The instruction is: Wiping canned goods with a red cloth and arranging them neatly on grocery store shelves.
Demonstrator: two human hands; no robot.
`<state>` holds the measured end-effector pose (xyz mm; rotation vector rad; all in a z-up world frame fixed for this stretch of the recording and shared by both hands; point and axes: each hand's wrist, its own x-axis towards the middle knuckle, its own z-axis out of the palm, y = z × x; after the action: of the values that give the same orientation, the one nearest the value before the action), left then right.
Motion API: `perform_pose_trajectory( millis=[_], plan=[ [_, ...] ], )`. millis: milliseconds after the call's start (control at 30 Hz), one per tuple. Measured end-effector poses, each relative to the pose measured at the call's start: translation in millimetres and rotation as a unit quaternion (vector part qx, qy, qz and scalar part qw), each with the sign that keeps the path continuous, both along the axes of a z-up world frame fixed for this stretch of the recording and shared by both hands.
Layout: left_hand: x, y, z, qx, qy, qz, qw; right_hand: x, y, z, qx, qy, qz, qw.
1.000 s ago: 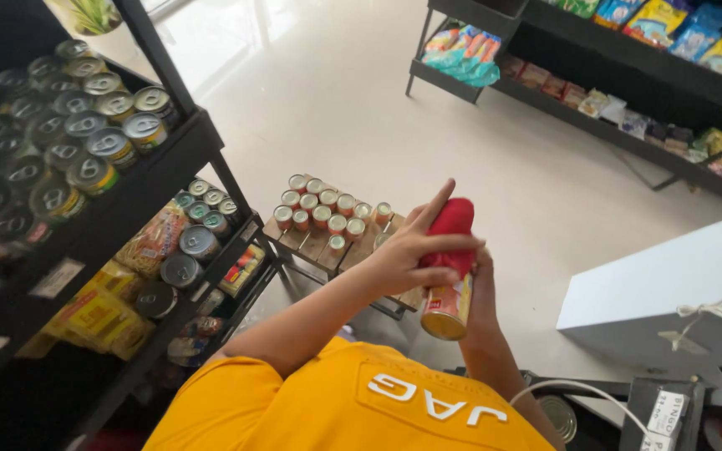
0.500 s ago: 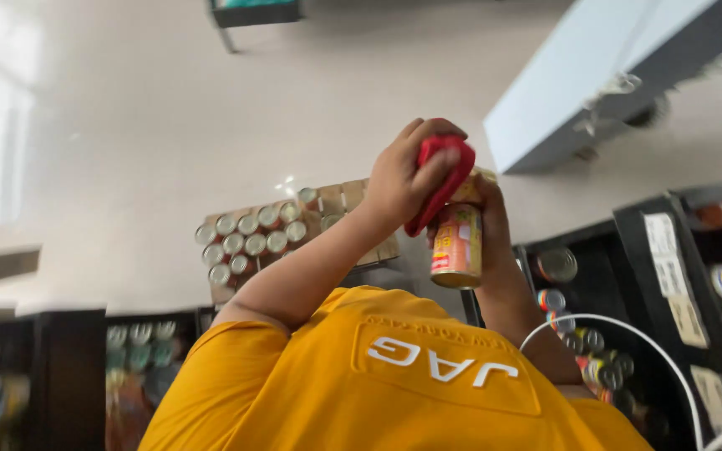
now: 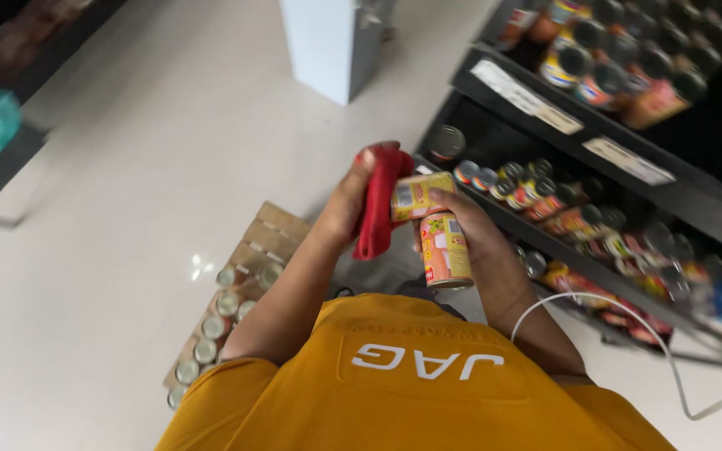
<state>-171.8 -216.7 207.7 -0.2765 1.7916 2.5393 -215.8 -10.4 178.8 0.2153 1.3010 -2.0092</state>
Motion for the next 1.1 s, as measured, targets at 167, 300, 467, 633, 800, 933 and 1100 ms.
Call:
perform_pose_trajectory(
  millis=[167, 300, 467, 633, 800, 933, 1100],
  plan=[
    [-23.5, 62.0, 7.2, -0.162, 0.029, -0.107, 0.980, 6.3, 75.1, -86.4, 0.024, 0.027, -0.199, 0.979],
    [-18.2, 116.5, -6.9, -0.151, 0.178, -0.094, 0.968, 34.9, 95.4, -58.6, -0.025, 0.017, -0.317, 0.948],
    [-29.9, 150.7, -11.0, -0.170, 0.389, -0.166, 0.890, 52.6, 140.7, -44.5, -0.073, -0.001, -0.305, 0.950],
    [-77.8, 192.4, 22.5, -0.024, 0.131, -0.168, 0.977, 48.7, 199.8, 5.0, -0.170, 0.035, -0.108, 0.979],
    [-88.5, 280.2, 23.5, 0.060, -0.026, -0.297, 0.953, 34.2, 255.8, 11.0, -0.171, 0.073, -0.005, 0.983],
    [-100.2, 342.3, -12.3, 0.116, -0.043, -0.295, 0.947, -3.5, 314.2, -41.5, -0.270, 0.068, 0.109, 0.954],
    [-100.9, 386.3, -2.0, 0.016, 0.033, -0.136, 0.990, -17.7, 354.5, -28.0, -0.317, 0.036, 0.124, 0.940]
  ],
)
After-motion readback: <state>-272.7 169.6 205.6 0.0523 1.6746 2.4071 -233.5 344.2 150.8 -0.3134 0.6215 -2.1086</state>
